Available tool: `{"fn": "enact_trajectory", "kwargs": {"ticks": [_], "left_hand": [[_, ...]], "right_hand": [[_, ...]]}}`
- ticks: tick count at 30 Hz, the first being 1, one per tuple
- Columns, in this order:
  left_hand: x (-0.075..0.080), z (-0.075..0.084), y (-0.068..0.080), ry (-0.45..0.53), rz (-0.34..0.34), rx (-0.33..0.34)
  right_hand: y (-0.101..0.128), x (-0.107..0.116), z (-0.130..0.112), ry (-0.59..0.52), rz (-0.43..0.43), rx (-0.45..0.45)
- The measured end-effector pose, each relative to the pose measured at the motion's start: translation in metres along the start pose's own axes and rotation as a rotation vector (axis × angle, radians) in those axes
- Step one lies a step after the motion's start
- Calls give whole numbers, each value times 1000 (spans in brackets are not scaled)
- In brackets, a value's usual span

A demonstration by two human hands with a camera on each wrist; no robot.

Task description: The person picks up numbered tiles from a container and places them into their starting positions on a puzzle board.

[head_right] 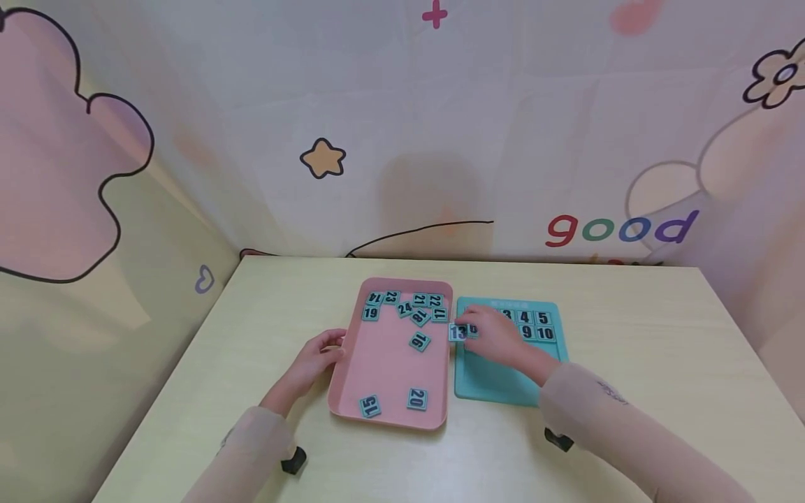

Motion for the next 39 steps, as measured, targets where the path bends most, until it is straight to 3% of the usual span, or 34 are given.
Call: {"fn": "enact_trajectory", "kwargs": {"ticks": [11, 17, 19, 26, 39], "left_hand": [[0, 0, -1, -1, -7, 3], [0, 0, 0, -8, -6, -7], [0, 7, 6, -4, -13, -3], [0, 0, 0, -2, -6, 6], [0, 1, 0, -6, 5, 30]], "right_hand": [[31, 1, 41, -26, 64, -49], [42, 0, 56, -32, 54, -79], [45, -1, 60, -19, 44, -90], [49, -7, 71, -3, 28, -118], [45, -15, 76, 79, 44, -120]]}}
Point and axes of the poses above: each hand's wrist, its own y-axis away from the middle knuckle, its own x-axis out of the back of the hand, z = x × y, the point moved 1 cm from there along -y, towards the middle knuckle, and after that the axes turned 3 degrees about -z, right-handed, at the moved point
